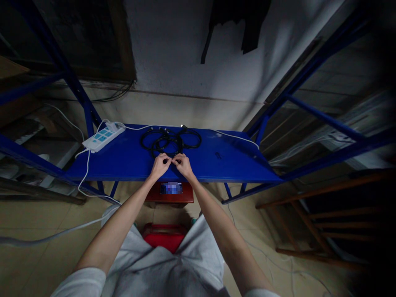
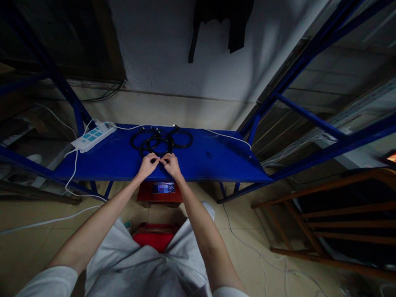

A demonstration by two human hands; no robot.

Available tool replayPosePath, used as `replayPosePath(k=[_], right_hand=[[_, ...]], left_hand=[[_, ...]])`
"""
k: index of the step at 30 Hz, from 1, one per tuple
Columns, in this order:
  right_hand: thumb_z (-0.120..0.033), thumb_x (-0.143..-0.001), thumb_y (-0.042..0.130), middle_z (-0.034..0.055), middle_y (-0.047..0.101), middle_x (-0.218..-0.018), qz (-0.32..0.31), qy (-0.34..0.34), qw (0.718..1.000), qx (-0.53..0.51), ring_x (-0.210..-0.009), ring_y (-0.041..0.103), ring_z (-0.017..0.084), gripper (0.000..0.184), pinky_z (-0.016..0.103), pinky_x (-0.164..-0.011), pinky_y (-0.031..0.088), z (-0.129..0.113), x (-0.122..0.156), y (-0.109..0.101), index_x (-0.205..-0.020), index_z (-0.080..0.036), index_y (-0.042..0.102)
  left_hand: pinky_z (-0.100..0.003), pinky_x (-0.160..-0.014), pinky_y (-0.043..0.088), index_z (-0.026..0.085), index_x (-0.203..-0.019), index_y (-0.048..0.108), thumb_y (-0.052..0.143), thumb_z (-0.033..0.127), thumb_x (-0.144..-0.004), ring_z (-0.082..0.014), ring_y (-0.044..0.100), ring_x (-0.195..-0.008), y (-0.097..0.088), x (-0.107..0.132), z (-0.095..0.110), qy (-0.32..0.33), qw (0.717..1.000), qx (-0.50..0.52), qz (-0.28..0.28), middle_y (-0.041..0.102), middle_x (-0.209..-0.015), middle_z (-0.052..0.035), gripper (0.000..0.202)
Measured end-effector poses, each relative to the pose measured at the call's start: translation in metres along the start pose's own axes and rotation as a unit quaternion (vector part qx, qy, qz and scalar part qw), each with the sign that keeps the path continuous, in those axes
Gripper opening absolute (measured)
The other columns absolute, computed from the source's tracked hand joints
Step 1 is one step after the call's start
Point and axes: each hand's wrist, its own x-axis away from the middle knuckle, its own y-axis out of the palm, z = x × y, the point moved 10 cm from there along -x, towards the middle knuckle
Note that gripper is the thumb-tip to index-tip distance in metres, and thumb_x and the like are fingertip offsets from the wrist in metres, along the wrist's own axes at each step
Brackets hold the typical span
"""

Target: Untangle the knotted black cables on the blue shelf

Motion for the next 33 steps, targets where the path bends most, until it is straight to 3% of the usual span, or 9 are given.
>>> replayPosePath(k=[5,9,18,28,33], right_hand=[[-0.032,-0.079,0.074,0.0047,0.068,-0.081,0.035,0.016,0.998,-0.052,-0.070,0.054,0.016,0.014,0.030,-0.066,0.042,0.004,0.002,-0.007,-0.074,-0.019,0.075],[-0.037,-0.078,0.075,0.0037,0.066,-0.079,0.039,0.035,0.997,-0.063,-0.064,0.050,0.014,0.019,0.028,-0.062,0.040,0.009,0.003,-0.008,-0.072,-0.019,0.075],[-0.040,-0.082,0.068,0.0030,0.062,-0.078,0.042,0.042,0.997,-0.048,-0.066,0.050,0.014,0.022,0.028,-0.062,0.040,0.014,0.003,-0.006,-0.075,-0.019,0.070],[-0.025,-0.083,0.062,0.0034,0.060,-0.087,0.032,0.029,0.999,-0.010,-0.070,0.050,0.015,0.009,0.029,-0.067,0.041,0.012,0.001,0.001,-0.077,-0.019,0.065],[-0.032,-0.084,0.064,0.0027,0.060,-0.084,0.027,0.024,0.999,-0.032,-0.070,0.050,0.015,0.014,0.029,-0.068,0.042,0.012,0.001,-0.001,-0.079,-0.020,0.066]], left_hand=[[-0.033,-0.081,0.048,0.019,-0.073,0.067,0.059,0.020,-0.089,-0.0189,0.062,-0.083,0.003,0.000,-0.004,-0.006,1.000,0.008,-0.009,0.067,-0.082,-0.0043,0.018],[-0.032,-0.080,0.048,0.019,-0.073,0.066,0.057,0.020,-0.090,-0.0189,0.061,-0.083,0.004,0.000,-0.005,-0.009,1.000,-0.010,-0.009,0.065,-0.081,-0.0040,0.019],[-0.031,-0.076,0.047,0.019,-0.077,0.068,0.058,0.024,-0.092,-0.0182,0.061,-0.082,0.001,0.000,-0.007,-0.019,1.000,0.002,0.006,0.065,-0.083,-0.0039,0.019],[-0.029,-0.074,0.046,0.019,-0.079,0.065,0.057,0.019,-0.090,-0.0165,0.061,-0.080,0.006,-0.001,-0.017,-0.033,0.999,0.032,-0.016,0.064,-0.085,-0.0023,0.014],[-0.030,-0.076,0.047,0.019,-0.081,0.065,0.056,0.022,-0.092,-0.0183,0.062,-0.083,0.005,-0.002,-0.021,-0.044,0.999,0.005,-0.003,0.064,-0.087,-0.0035,0.015]])
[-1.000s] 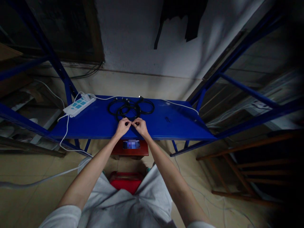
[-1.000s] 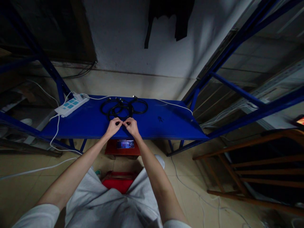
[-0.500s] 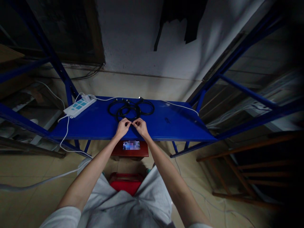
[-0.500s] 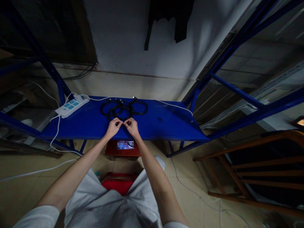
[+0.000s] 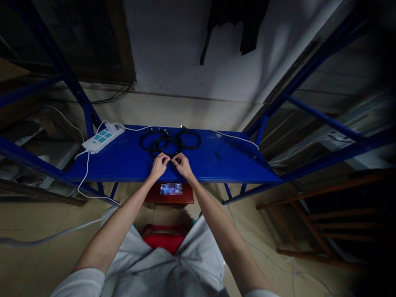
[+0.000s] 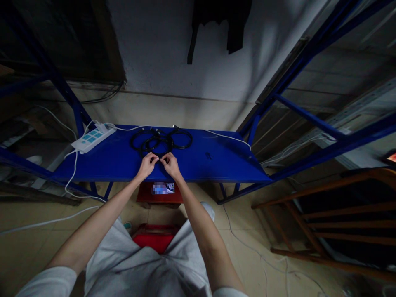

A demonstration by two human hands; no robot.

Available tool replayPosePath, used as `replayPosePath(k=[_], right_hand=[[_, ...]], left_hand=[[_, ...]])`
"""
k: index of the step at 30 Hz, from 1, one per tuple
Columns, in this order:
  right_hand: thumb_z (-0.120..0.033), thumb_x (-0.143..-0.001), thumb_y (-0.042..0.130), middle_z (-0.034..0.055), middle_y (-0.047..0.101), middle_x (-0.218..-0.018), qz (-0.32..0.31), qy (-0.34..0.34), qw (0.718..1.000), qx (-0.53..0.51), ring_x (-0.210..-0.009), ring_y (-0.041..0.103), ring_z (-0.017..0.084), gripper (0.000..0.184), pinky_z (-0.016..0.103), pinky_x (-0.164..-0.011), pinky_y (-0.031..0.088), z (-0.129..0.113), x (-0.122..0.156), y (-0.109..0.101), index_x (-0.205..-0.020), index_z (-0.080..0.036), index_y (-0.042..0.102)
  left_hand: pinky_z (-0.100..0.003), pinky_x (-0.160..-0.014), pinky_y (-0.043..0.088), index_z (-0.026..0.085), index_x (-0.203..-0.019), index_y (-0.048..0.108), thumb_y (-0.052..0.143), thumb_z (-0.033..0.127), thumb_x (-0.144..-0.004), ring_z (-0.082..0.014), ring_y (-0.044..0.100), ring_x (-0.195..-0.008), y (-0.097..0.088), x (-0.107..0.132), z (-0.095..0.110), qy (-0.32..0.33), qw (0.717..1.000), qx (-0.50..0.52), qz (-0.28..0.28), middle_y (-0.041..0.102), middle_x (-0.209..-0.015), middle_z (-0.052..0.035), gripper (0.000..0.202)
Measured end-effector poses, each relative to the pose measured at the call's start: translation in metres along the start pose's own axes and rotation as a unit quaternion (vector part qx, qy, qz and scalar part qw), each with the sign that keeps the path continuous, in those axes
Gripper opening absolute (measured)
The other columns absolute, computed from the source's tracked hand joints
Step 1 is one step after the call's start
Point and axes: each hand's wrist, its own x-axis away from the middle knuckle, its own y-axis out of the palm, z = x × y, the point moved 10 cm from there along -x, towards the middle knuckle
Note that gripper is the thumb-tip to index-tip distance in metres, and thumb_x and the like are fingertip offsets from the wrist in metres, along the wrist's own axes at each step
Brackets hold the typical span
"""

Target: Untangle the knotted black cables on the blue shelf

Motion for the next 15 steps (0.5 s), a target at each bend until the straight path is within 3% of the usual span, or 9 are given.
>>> replayPosePath(k=[8,15], right_hand=[[-0.049,-0.083,0.067,0.0023,0.063,-0.075,-0.010,0.011,0.999,-0.047,-0.067,0.050,0.015,0.031,0.028,-0.064,0.040,0.002,0.000,-0.001,-0.077,-0.019,0.067],[-0.049,-0.082,0.066,0.0019,0.065,-0.074,-0.001,0.032,0.999,-0.042,-0.065,0.053,0.015,0.030,0.027,-0.062,0.041,0.007,0.000,-0.002,-0.076,-0.019,0.066]], left_hand=[[-0.033,-0.078,0.046,0.020,-0.082,0.070,0.063,0.021,-0.090,-0.0217,0.061,-0.086,0.001,0.000,0.003,0.010,0.998,-0.063,0.001,0.066,-0.083,-0.0045,0.011],[-0.034,-0.081,0.046,0.022,-0.080,0.073,0.063,0.020,-0.089,-0.0208,0.060,-0.086,0.000,0.003,0.015,0.040,0.997,-0.064,0.001,0.066,-0.082,-0.0040,0.013]])
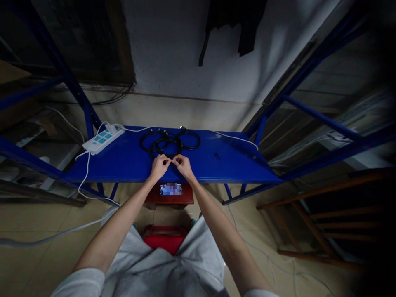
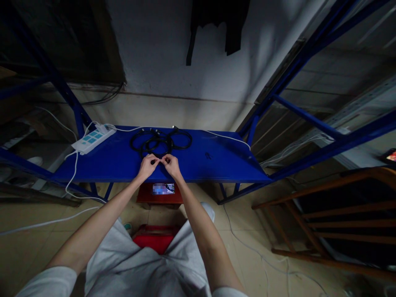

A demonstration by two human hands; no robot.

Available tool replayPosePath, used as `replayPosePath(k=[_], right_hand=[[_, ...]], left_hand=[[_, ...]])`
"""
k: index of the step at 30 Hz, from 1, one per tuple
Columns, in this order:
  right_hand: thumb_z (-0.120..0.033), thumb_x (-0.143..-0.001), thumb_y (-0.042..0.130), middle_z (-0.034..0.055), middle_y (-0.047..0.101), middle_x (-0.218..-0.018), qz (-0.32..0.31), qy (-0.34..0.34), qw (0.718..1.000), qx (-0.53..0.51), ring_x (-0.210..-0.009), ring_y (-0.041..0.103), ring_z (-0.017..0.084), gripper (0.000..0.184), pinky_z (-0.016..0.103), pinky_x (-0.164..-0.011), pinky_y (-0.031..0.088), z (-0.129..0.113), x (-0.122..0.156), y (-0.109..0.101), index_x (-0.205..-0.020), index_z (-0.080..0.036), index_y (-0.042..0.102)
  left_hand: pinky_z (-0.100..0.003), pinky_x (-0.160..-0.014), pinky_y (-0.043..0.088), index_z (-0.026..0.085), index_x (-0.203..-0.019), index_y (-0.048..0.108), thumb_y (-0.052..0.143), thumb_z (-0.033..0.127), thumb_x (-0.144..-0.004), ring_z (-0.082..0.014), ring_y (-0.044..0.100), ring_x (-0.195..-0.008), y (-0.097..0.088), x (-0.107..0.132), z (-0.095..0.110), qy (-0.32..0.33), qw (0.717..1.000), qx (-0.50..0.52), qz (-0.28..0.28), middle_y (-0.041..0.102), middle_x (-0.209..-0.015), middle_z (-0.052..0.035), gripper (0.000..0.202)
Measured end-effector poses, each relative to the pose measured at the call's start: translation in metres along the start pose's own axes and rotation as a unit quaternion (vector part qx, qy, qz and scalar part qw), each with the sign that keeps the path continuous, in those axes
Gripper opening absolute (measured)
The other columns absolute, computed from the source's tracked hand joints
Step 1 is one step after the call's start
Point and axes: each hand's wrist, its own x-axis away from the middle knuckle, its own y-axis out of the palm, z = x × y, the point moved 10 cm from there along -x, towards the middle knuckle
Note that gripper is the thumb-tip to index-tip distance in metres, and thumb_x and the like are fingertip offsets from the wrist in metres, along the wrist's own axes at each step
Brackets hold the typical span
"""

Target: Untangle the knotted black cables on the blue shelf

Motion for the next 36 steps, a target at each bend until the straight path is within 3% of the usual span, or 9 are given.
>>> replayPosePath(k=[6,9,12,14,18,24,36], right_hand=[[-0.042,-0.081,0.066,0.0022,0.064,-0.071,0.015,0.005,1.000,-0.015,-0.062,0.051,0.014,0.025,0.027,-0.060,0.040,0.002,0.000,-0.003,-0.074,-0.018,0.067],[-0.043,-0.080,0.068,0.0025,0.064,-0.070,0.001,0.003,1.000,-0.024,-0.062,0.050,0.015,0.026,0.027,-0.060,0.039,0.001,0.001,-0.002,-0.075,-0.018,0.071],[-0.043,-0.084,0.065,0.0042,0.067,-0.075,-0.026,-0.008,0.999,-0.046,-0.070,0.056,0.016,0.028,0.028,-0.067,0.042,-0.002,0.001,0.003,-0.076,-0.017,0.074],[-0.042,-0.087,0.061,0.0046,0.068,-0.080,-0.033,-0.016,0.997,-0.062,-0.073,0.058,0.017,0.028,0.028,-0.070,0.043,-0.003,0.001,0.005,-0.080,-0.018,0.074],[-0.041,-0.083,0.069,0.0016,0.064,-0.078,-0.017,-0.026,0.998,-0.046,-0.062,0.049,0.013,0.025,0.026,-0.061,0.039,-0.005,0.001,0.003,-0.094,-0.019,0.074],[-0.037,-0.084,0.069,0.0021,0.059,-0.075,0.008,-0.032,0.999,0.016,-0.063,0.049,0.014,0.021,0.027,-0.060,0.037,-0.010,0.003,-0.003,-0.075,-0.018,0.072],[-0.029,-0.090,0.055,0.0029,0.058,-0.083,0.003,-0.051,0.997,0.054,-0.068,0.051,0.014,0.016,0.027,-0.064,0.040,-0.016,0.004,0.003,-0.080,-0.019,0.063]], left_hand=[[-0.035,-0.083,0.046,0.023,-0.086,0.075,0.068,0.017,-0.082,-0.0201,0.060,-0.089,0.008,0.002,0.006,0.024,0.999,-0.006,-0.025,0.065,-0.086,-0.0030,0.010],[-0.032,-0.080,0.047,0.021,-0.080,0.073,0.070,0.019,-0.081,-0.0187,0.060,-0.086,0.009,0.001,0.001,0.015,1.000,0.014,-0.022,0.064,-0.083,-0.0023,0.004],[-0.030,-0.076,0.046,0.019,-0.072,0.070,0.069,0.023,-0.083,-0.0173,0.060,-0.081,0.006,0.000,-0.006,0.000,0.999,0.051,-0.007,0.064,-0.078,-0.0020,0.012],[-0.031,-0.077,0.047,0.019,-0.072,0.070,0.067,0.024,-0.086,-0.0174,0.061,-0.081,0.005,-0.001,-0.010,-0.007,0.998,0.068,-0.005,0.065,-0.079,-0.0025,0.015],[-0.033,-0.083,0.047,0.020,-0.076,0.072,0.064,0.018,-0.087,-0.0190,0.063,-0.087,0.005,-0.001,-0.014,-0.016,0.997,0.078,-0.005,0.068,-0.084,-0.0035,0.014],[-0.035,-0.082,0.048,0.019,-0.075,0.074,0.069,0.019,-0.085,-0.0206,0.064,-0.085,0.003,0.000,-0.017,-0.023,0.997,0.076,0.016,0.071,-0.084,-0.0053,0.011],[-0.036,-0.080,0.047,0.021,-0.082,0.077,0.070,0.024,-0.087,-0.0212,0.060,-0.084,-0.007,0.003,-0.003,0.005,0.999,0.004,0.033,0.069,-0.084,-0.0052,0.008]])
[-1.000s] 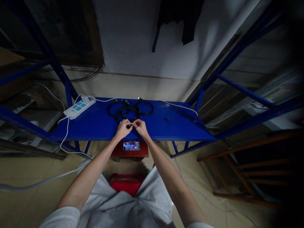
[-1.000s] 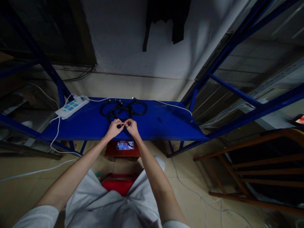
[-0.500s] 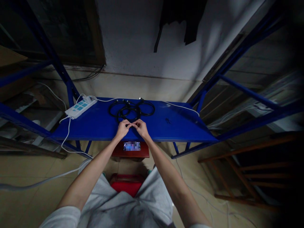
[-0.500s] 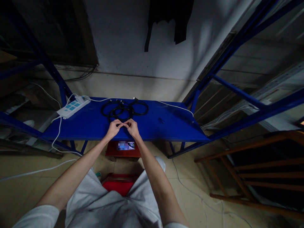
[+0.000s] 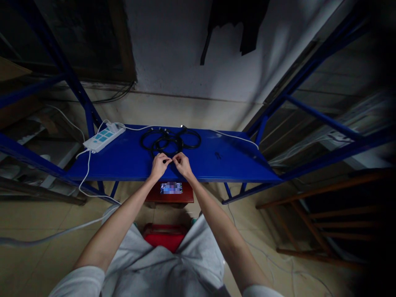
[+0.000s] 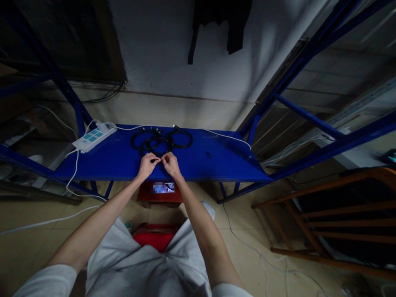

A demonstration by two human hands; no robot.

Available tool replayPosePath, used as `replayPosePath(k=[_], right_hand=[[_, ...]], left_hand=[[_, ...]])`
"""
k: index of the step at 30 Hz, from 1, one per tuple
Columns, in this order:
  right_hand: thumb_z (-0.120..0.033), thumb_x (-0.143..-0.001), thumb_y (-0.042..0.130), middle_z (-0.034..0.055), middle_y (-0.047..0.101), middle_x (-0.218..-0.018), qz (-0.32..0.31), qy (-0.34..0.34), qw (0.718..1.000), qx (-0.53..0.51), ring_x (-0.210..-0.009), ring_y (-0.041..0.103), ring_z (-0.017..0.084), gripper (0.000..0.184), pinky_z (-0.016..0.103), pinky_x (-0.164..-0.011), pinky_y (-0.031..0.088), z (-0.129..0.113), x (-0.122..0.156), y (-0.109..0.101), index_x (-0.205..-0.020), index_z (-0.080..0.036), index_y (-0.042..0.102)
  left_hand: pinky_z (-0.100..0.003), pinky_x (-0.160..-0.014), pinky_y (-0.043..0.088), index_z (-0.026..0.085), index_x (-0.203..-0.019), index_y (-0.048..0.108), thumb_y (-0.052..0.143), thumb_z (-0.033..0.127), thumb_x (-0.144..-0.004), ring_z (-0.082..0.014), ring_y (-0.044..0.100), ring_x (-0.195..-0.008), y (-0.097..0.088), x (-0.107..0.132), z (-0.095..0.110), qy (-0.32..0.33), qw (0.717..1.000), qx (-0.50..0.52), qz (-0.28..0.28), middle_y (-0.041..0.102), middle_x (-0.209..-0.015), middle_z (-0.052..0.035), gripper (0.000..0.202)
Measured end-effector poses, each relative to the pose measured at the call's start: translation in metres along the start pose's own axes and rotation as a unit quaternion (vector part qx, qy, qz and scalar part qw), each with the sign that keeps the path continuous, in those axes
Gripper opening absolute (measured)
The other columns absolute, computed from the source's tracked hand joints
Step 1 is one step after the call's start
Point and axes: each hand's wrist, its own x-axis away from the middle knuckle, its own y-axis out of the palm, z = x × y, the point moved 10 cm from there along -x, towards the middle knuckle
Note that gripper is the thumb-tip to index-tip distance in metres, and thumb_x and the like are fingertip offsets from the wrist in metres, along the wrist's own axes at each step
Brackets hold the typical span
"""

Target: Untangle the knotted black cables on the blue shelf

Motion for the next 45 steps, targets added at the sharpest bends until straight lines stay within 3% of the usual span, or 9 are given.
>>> replayPosePath(k=[5,15,23,27,32,37,45], right_hand=[[-0.025,-0.089,0.052,0.0036,0.055,-0.083,0.011,-0.009,0.999,0.035,-0.072,0.051,0.016,0.014,0.028,-0.065,0.039,0.004,-0.002,0.000,-0.078,-0.019,0.058],[-0.034,-0.091,0.053,0.0021,0.058,-0.082,-0.025,-0.003,0.999,-0.026,-0.070,0.051,0.015,0.019,0.027,-0.066,0.040,0.002,0.002,0.007,-0.082,-0.019,0.060],[-0.039,-0.089,0.057,0.0030,0.061,-0.080,-0.003,0.025,0.999,-0.048,-0.068,0.053,0.015,0.023,0.027,-0.064,0.042,0.012,0.000,0.003,-0.080,-0.019,0.064],[-0.037,-0.086,0.058,0.0038,0.064,-0.079,0.013,0.047,0.997,-0.060,-0.069,0.056,0.016,0.021,0.027,-0.063,0.043,0.021,-0.001,0.002,-0.080,-0.019,0.065],[-0.039,-0.087,0.057,0.0044,0.065,-0.080,0.001,0.052,0.994,-0.095,-0.068,0.056,0.015,0.023,0.026,-0.063,0.044,0.023,-0.003,0.003,-0.082,-0.018,0.065],[-0.037,-0.089,0.053,0.0043,0.065,-0.084,0.011,0.050,0.988,-0.147,-0.062,0.052,0.014,0.028,0.026,-0.061,0.043,0.022,-0.003,-0.005,-0.102,-0.017,0.067],[-0.030,-0.074,0.075,0.0035,0.066,-0.085,-0.007,0.032,0.996,-0.085,-0.067,0.053,0.013,0.015,0.027,-0.064,0.044,0.013,-0.002,-0.002,-0.083,-0.019,0.074]], left_hand=[[-0.035,-0.081,0.047,0.021,-0.078,0.074,0.068,0.026,-0.088,-0.0211,0.061,-0.085,0.003,-0.001,-0.005,-0.015,1.000,0.002,-0.010,0.068,-0.083,-0.0050,0.013],[-0.035,-0.081,0.045,0.020,-0.078,0.071,0.066,0.026,-0.089,-0.0228,0.060,-0.088,0.007,-0.004,-0.019,-0.057,0.997,-0.039,-0.018,0.070,-0.084,-0.0050,0.013],[-0.038,-0.085,0.042,0.021,-0.083,0.070,0.058,0.020,-0.092,-0.0235,0.057,-0.092,0.009,0.001,0.011,0.016,0.997,-0.071,-0.039,0.067,-0.089,-0.0054,0.015],[-0.038,-0.089,0.044,0.021,-0.085,0.070,0.057,0.017,-0.092,-0.0225,0.058,-0.094,0.018,0.005,0.024,0.060,0.994,-0.046,-0.079,0.066,-0.092,-0.0055,0.016],[-0.035,-0.086,0.046,0.020,-0.082,0.068,0.056,0.018,-0.093,-0.0204,0.060,-0.089,0.016,0.002,0.013,0.024,0.998,-0.004,-0.064,0.065,-0.087,-0.0046,0.017],[-0.031,-0.081,0.047,0.019,-0.081,0.066,0.054,0.018,-0.094,-0.0191,0.061,-0.087,0.013,-0.001,-0.002,-0.016,0.998,0.034,-0.050,0.065,-0.087,-0.0042,0.018],[-0.032,-0.082,0.047,0.019,-0.084,0.066,0.052,0.019,-0.095,-0.0194,0.062,-0.088,0.014,-0.002,-0.006,-0.018,0.998,0.032,-0.048,0.065,-0.090,-0.0054,0.017]])
